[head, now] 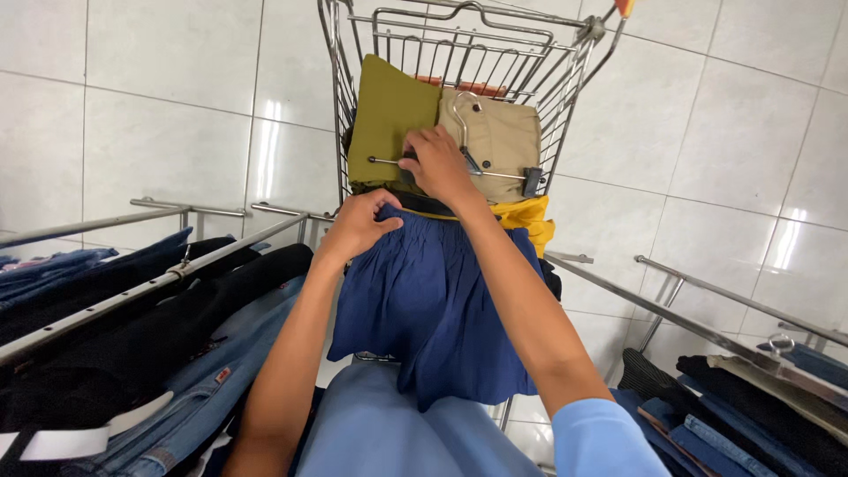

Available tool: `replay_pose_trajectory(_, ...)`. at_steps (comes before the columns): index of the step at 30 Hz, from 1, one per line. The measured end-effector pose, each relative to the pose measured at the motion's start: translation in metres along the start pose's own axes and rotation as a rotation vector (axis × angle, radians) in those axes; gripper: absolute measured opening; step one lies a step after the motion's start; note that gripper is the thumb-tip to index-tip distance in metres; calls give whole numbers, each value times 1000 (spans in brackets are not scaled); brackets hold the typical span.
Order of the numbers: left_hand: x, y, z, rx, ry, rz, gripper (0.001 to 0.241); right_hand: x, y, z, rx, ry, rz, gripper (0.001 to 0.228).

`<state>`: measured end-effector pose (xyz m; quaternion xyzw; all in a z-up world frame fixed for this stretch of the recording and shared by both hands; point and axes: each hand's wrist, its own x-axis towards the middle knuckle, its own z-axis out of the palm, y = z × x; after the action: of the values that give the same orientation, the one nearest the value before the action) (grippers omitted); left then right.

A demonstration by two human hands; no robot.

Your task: The person picks up different items of clothing from a shopping cart, displays them to the camera, and then hangs them onto a clothing rack one by one.

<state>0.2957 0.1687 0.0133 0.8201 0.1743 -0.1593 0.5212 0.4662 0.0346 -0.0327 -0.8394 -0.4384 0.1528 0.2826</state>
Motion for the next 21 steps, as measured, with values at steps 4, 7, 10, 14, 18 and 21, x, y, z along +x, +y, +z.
replay_pose_trajectory(4, -10, 14, -4, -37, 73, 7, 23, -12, -16, -38, 276, -162, 41, 23)
replay_pose_trajectory(7, -11, 9, 1, -91, 131, -6, 22, -29, -39, -69, 356, -185, 96, 32)
replay_pose_trajectory(10, -9, -7, 8, -65, 181, 4, 28, -37, -42, -71, 354, -242, 136, 48)
replay_pose_trajectory(14, -13, -3, 8, -88, 215, 64, 25, -42, -46, -79, 362, -242, 114, 43)
replay_pose_trajectory(18, -17, -4, 9, -177, 268, 83, 21, -44, -41, -66, 434, -273, 241, 39)
replay_pose_trajectory(21, -20, -6, 11, -177, 304, 110, 22, -46, -40, -57, 449, -266, 267, 33)
